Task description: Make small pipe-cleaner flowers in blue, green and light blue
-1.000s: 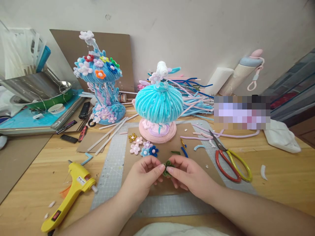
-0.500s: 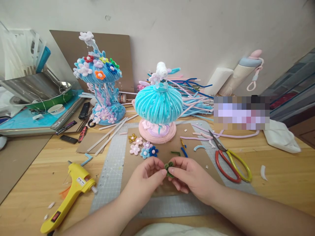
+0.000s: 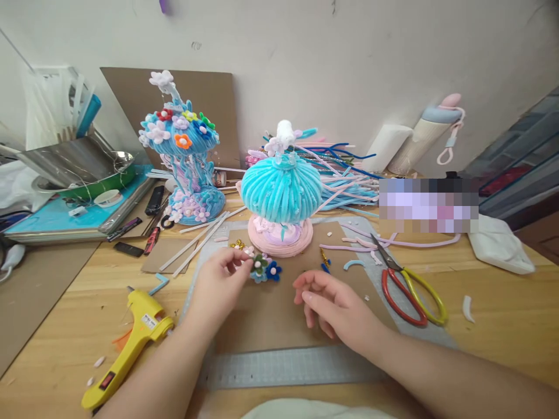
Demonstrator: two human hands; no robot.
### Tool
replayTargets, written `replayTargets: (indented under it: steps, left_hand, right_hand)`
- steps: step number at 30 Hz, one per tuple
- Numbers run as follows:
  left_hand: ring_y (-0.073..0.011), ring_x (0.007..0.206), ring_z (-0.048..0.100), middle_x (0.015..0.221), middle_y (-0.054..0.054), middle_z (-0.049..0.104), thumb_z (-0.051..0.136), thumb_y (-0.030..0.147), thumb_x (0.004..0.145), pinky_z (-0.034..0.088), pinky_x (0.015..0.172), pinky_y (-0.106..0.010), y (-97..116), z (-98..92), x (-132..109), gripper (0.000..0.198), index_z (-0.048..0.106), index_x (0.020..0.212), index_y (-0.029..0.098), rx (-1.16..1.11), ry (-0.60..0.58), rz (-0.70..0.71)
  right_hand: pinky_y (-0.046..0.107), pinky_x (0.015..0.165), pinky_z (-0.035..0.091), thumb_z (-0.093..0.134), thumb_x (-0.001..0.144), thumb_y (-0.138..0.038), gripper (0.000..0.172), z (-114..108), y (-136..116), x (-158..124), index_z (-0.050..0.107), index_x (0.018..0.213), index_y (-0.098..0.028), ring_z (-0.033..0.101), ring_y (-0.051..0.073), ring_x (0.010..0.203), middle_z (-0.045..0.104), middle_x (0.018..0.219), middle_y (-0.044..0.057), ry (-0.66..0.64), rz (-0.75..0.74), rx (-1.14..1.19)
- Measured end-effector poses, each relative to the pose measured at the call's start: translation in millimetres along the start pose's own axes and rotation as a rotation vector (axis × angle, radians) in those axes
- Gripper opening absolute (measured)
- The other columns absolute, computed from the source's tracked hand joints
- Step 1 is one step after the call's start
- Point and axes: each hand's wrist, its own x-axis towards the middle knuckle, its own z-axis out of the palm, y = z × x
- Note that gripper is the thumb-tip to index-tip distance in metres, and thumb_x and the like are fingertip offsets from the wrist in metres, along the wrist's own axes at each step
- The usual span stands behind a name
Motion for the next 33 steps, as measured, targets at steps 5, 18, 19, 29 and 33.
replayTargets:
  steps: [5, 18, 19, 29, 33]
  left_hand:
    - [-0.0169, 0.063, 0.053, 0.066, -0.001, 0.061, 0.056, 0.039, 0.074, 0.037, 0.059, -0.027, -19.1, -0.8, 17.9, 0.023, 0.066, 0.073, 0.019, 0.098, 0.052, -0.026]
    - [-0.0172, 0.087, 0.054, 0.098, -0.004, 0.057, 0.051, 0.025, 0.081, 0.042, 0.071, -0.026, 7.5, 3.0, -11.2, 0.032, 0.051, 0.112, 0.021, -0.191, 0.192, 0.13]
    - [-0.0177, 0.09, 0.053, 0.101, -0.005, 0.057, 0.051, 0.021, 0.081, 0.042, 0.072, -0.026, 8.7, 8.1, -17.1, 0.031, 0.051, 0.112, 0.022, -0.165, 0.126, 0.178]
    - [-0.0211, 0.099, 0.052, 0.103, -0.007, 0.056, 0.044, 0.013, 0.084, 0.042, 0.079, -0.032, 17.2, 21.4, -41.8, 0.02, 0.058, 0.093, 0.023, -0.08, -0.332, 0.273]
    - [-0.0213, 0.1, 0.051, 0.103, -0.007, 0.056, 0.044, 0.016, 0.086, 0.041, 0.079, -0.032, 17.2, 16.7, -36.8, 0.017, 0.058, 0.091, 0.023, -0.072, -0.311, 0.249]
  right_hand:
    - [0.016, 0.037, 0.03, 0.049, 0.084, -0.03, 0.015, -11.0, -4.0, 6.2, 0.052, 0.092, -0.017, 0.051, 0.007, 0.051, 0.057, 0.08, 0.001, 0.124, -0.066, -0.021]
    - [0.023, 0.039, 0.03, 0.041, 0.089, -0.039, 0.013, -105.3, -42.5, 20.9, 0.047, 0.093, -0.028, 0.035, 0.011, 0.044, 0.04, 0.065, -0.002, 0.783, -0.587, -0.178]
    - [0.025, 0.043, 0.037, 0.042, 0.088, -0.036, 0.017, -111.4, -43.2, 19.7, 0.047, 0.103, -0.03, 0.043, 0.013, 0.051, 0.047, 0.075, 0.001, 0.773, -0.585, -0.342]
    - [0.053, 0.101, 0.03, 0.051, 0.087, -0.03, 0.042, -66.4, -19.0, 6.8, 0.048, 0.128, -0.038, 0.04, 0.032, 0.124, 0.045, 0.137, 0.0, -0.115, -0.527, -1.283]
    - [0.052, 0.112, 0.0, 0.051, 0.088, -0.03, 0.053, -62.6, -7.2, 12.1, 0.033, 0.137, -0.042, 0.025, 0.029, 0.135, 0.034, 0.144, -0.006, -0.298, -0.589, -1.324]
